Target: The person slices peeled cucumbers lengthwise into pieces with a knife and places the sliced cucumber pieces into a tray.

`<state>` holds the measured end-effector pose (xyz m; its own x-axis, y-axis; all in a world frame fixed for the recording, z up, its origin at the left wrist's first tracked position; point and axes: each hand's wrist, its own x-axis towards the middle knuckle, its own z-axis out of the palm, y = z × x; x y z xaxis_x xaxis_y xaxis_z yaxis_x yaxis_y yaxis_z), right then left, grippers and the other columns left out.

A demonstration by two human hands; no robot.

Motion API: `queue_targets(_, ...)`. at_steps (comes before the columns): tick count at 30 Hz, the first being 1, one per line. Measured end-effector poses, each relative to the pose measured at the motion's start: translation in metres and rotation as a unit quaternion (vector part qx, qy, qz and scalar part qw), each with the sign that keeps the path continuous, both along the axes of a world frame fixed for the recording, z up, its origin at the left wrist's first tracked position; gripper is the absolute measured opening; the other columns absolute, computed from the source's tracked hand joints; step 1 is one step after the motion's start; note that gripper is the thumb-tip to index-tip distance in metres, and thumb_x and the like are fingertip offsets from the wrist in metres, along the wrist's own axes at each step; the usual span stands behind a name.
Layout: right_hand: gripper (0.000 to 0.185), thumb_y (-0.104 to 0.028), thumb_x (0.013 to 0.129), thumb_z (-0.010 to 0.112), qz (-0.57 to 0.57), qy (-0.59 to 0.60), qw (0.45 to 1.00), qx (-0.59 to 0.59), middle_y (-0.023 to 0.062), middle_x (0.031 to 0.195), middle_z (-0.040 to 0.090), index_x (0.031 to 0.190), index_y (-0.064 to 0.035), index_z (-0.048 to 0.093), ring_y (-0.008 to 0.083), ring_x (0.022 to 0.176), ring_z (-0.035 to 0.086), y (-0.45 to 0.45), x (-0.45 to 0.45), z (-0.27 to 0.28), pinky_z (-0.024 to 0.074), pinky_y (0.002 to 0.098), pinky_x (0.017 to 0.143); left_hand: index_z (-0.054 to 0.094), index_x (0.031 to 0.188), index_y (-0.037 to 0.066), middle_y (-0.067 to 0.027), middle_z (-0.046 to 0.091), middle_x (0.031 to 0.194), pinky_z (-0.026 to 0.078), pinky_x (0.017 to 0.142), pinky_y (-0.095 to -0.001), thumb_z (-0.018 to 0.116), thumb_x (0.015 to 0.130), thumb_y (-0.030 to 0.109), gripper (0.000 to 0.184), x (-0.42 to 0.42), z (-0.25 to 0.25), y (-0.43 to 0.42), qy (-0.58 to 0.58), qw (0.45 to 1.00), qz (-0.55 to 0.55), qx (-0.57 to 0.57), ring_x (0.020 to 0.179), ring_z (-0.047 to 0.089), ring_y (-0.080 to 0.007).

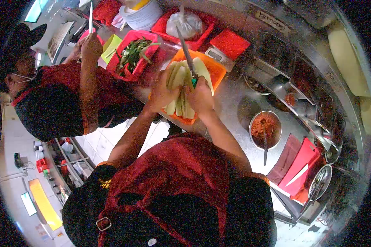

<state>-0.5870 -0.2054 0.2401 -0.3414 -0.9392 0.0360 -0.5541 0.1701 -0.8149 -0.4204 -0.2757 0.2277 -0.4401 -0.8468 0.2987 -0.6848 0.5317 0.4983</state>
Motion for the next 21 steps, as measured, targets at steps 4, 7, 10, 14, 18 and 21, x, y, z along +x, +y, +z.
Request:
queue_targets(4, 0.039, -0.017, 0.077, 0.071, -0.006, 0.049, 0.994, -0.096, 0.0249, 0.083, 0.061, 0.100, 0.0031, 0.046, 0.0457, 0.081, 0.060, -0.006, 0.009, -0.018, 0.0488, 0.0481, 0.068, 0.046, 0.131, 0.005, -0.0199, 0.045, 0.131, 0.031, 0.104, -0.0522, 0.075, 0.067, 0.027, 0.073, 0.004, 0.018, 0.030, -0.068, 0.998, 0.015, -0.003, 0.126, 0.036, -0.0408)
queue_targets(7, 0.040, -0.017, 0.076, 0.072, 0.011, -0.025, 0.999, -0.025, 0.0251, 0.084, 0.061, 0.099, 0.0026, 0.045, 0.0456, 0.082, 0.060, -0.006, 0.003, -0.010, 0.0484, 0.0477, 0.068, 0.046, 0.135, 0.009, -0.0245, 0.037, 0.138, 0.025, 0.107, -0.0521, 0.071, 0.072, 0.029, 0.070, 0.012, -0.006, 0.035, -0.108, 0.993, 0.036, -0.011, 0.126, 0.034, -0.0437)
queue_targets(10, 0.042, -0.014, 0.075, 0.070, 0.009, -0.049, 0.999, 0.021, 0.0277, 0.089, 0.063, 0.104, 0.0037, 0.046, 0.0454, 0.084, 0.063, -0.006, 0.004, 0.004, 0.0518, 0.0502, 0.073, 0.046, 0.136, 0.011, -0.0242, 0.034, 0.142, 0.022, 0.108, -0.0528, 0.070, 0.073, 0.029, 0.070, 0.013, -0.018, 0.037, -0.084, 0.996, 0.038, -0.006, 0.128, 0.031, -0.0458)
queue_targets(14, 0.042, -0.016, 0.076, 0.072, 0.013, -0.013, 1.000, 0.022, 0.0225, 0.079, 0.061, 0.102, 0.0030, 0.044, 0.0431, 0.078, 0.061, -0.009, 0.007, -0.005, 0.0481, 0.0470, 0.067, 0.042, 0.140, 0.010, -0.0206, 0.032, 0.145, 0.022, 0.108, -0.0550, 0.070, 0.074, 0.030, 0.074, 0.010, -0.026, 0.040, -0.100, 0.993, 0.034, -0.046, 0.129, 0.030, -0.0445)
queue_targets(18, 0.042, -0.019, 0.078, 0.070, 0.007, -0.058, 0.998, 0.026, 0.0271, 0.086, 0.064, 0.104, 0.0040, 0.047, 0.0440, 0.085, 0.063, -0.011, -0.002, -0.014, 0.0516, 0.0495, 0.073, 0.039, 0.141, 0.009, -0.0194, 0.031, 0.145, 0.022, 0.107, -0.0555, 0.070, 0.074, 0.032, 0.078, 0.004, -0.015, 0.046, -0.119, 0.990, 0.060, -0.038, 0.129, 0.030, -0.0423)
queue_targets(21, 0.041, -0.021, 0.079, 0.070, 0.025, -0.080, 0.996, 0.008, 0.0276, 0.086, 0.064, 0.103, 0.0044, 0.048, 0.0439, 0.086, 0.064, -0.007, -0.002, 0.000, 0.0516, 0.0492, 0.073, 0.040, 0.140, 0.006, -0.0186, 0.031, 0.145, 0.023, 0.107, -0.0559, 0.069, 0.074, 0.033, 0.078, 0.001, -0.001, 0.046, -0.133, 0.988, 0.075, -0.020, 0.130, 0.031, -0.0408)
